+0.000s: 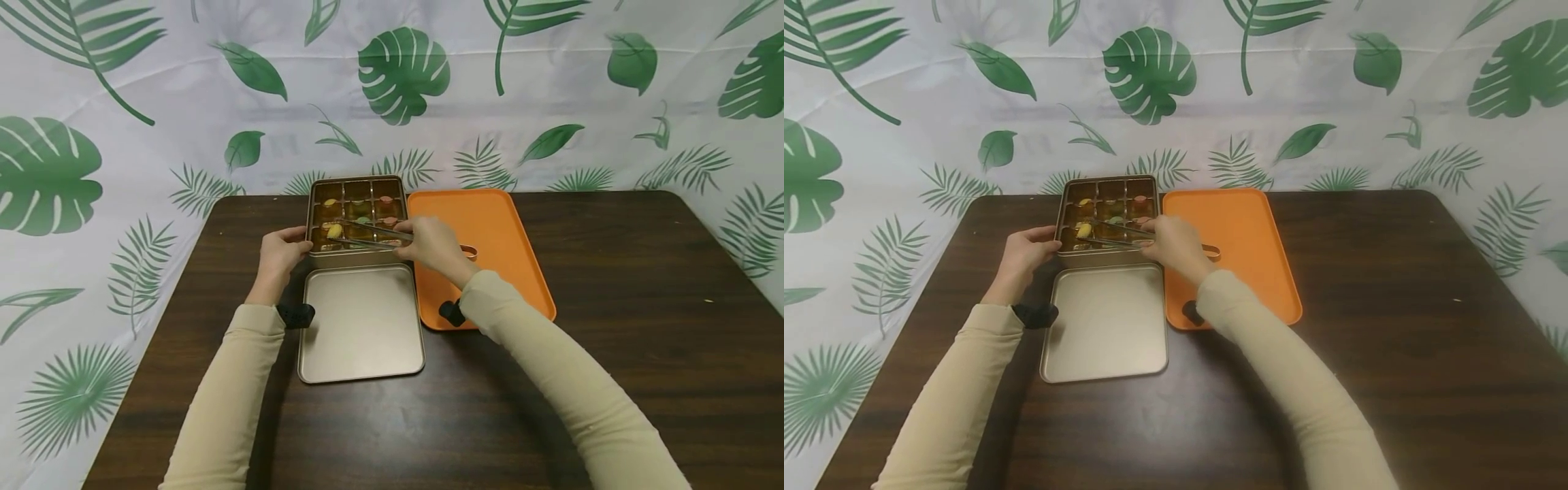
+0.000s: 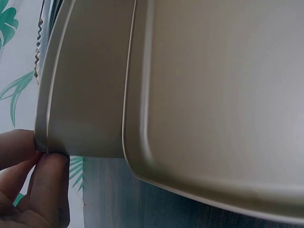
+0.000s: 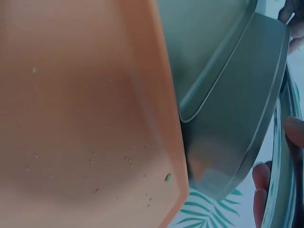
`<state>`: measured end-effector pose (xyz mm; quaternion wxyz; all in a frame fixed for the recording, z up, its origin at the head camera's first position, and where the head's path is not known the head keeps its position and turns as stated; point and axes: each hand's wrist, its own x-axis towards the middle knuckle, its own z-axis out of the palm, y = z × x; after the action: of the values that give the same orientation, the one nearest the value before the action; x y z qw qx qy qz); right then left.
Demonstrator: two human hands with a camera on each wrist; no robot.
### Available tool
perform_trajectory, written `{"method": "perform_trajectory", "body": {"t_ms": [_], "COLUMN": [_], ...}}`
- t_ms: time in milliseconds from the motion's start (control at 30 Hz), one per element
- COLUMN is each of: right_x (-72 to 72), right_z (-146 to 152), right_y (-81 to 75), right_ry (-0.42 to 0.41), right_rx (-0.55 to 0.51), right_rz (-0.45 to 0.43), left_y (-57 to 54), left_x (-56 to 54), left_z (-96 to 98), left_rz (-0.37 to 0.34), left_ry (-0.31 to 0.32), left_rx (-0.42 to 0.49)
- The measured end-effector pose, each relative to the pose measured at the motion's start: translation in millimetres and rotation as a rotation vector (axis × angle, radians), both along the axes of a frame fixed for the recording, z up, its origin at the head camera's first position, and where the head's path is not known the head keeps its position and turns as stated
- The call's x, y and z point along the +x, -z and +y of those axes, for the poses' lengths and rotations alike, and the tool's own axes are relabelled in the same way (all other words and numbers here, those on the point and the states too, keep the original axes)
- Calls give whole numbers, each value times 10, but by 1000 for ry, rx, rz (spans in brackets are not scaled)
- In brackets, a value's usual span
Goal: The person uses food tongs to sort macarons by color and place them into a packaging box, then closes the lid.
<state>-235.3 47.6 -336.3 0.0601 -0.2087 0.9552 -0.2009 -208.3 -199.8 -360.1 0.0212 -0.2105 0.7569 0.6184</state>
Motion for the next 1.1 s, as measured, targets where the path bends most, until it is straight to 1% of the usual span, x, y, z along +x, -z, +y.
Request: {"method": "perform_trajectory", "body": {"t_ms": [133,267,400,467,600,667,833,967,1100], "right_x": [-2,-10,-8,-6,-7,-9,-19,-40,-17], "right_z": [0,6,16,28,94,160,404,663,955], "right_y": [1,-9,-22,-35,-84,-108,-158,-175,-165], "right_ry": [6,16,22,28,57,74,108,132,163], "right_rx": [-4,6,13,0,-65,-106,-153,-202,-208], "right_rz": [-12,-20,-27,-46,-103,-126,-118,-98,-56], "left_y": [-12,-21,-29,-33,-40,-39,-34,-31,-28], "left_x": [15,16,12,15,23,25,25,22,26], "left_z": [-3,-8,0,6,13,14,15,8,0], "left_rz": [-2,-4,-4,-5,-8,-6,-9,-6,-6], "left_ry": [3,-2,5,7,2,3,8,12,12], "left_rx": [-9,-9,-13,-14,-15,-19,-26,-29,-26]}}
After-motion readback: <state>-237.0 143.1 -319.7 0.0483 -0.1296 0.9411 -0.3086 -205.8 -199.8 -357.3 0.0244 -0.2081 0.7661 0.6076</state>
